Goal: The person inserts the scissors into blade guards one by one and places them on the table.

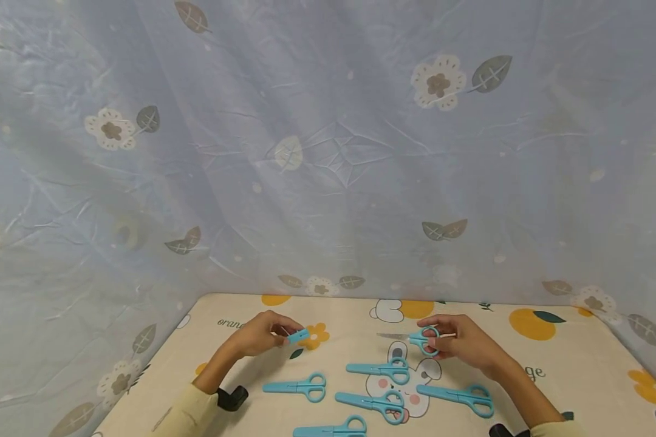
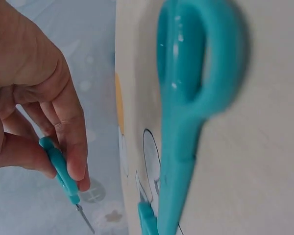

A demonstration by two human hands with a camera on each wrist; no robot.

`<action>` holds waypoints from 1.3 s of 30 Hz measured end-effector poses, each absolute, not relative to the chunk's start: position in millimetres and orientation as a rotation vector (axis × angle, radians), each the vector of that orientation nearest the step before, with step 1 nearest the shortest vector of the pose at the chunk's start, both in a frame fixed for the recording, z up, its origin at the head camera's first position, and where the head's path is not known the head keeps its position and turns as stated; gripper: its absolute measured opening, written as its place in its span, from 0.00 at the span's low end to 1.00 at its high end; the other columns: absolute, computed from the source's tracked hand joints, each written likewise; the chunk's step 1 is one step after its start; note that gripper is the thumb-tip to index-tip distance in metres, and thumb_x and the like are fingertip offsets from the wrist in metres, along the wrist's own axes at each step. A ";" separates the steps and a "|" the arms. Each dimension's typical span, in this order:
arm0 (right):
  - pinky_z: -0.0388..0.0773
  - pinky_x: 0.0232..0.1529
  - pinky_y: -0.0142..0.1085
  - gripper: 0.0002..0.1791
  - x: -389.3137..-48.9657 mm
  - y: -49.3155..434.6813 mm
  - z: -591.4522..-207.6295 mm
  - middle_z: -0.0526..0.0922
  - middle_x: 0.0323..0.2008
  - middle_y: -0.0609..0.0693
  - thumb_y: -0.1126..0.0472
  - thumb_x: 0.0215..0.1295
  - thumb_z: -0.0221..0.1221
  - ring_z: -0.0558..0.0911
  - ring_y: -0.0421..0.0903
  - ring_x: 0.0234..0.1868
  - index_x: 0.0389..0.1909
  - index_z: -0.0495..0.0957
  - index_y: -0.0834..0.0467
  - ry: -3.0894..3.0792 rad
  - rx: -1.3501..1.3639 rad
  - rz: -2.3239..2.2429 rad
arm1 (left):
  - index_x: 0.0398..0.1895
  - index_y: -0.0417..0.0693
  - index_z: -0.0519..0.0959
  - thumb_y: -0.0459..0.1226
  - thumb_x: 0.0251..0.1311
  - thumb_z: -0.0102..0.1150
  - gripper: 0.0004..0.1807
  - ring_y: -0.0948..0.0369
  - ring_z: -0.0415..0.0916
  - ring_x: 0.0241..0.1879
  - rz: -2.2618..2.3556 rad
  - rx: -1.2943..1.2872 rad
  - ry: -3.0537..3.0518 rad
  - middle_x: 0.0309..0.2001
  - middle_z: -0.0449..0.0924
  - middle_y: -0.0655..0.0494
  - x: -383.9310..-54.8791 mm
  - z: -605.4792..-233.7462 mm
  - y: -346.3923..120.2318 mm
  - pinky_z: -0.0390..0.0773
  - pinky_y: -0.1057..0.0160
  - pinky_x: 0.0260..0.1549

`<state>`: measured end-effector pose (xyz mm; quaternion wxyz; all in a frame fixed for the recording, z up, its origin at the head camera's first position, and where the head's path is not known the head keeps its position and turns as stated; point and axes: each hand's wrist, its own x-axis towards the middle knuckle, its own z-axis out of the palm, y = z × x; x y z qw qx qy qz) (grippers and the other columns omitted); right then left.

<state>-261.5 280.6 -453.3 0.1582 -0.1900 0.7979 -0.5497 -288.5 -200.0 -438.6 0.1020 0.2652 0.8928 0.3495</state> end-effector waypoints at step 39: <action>0.90 0.46 0.44 0.29 -200.0 274.2 -460.0 0.87 0.56 0.55 0.57 0.77 0.65 0.90 0.48 0.49 0.68 0.72 0.72 2.117 -0.377 -1.694 | 0.58 0.35 0.87 0.25 0.69 0.64 0.16 0.59 0.87 0.49 1.364 0.633 2.194 0.58 0.88 0.39 -255.9 -430.3 -179.3 0.89 0.60 0.47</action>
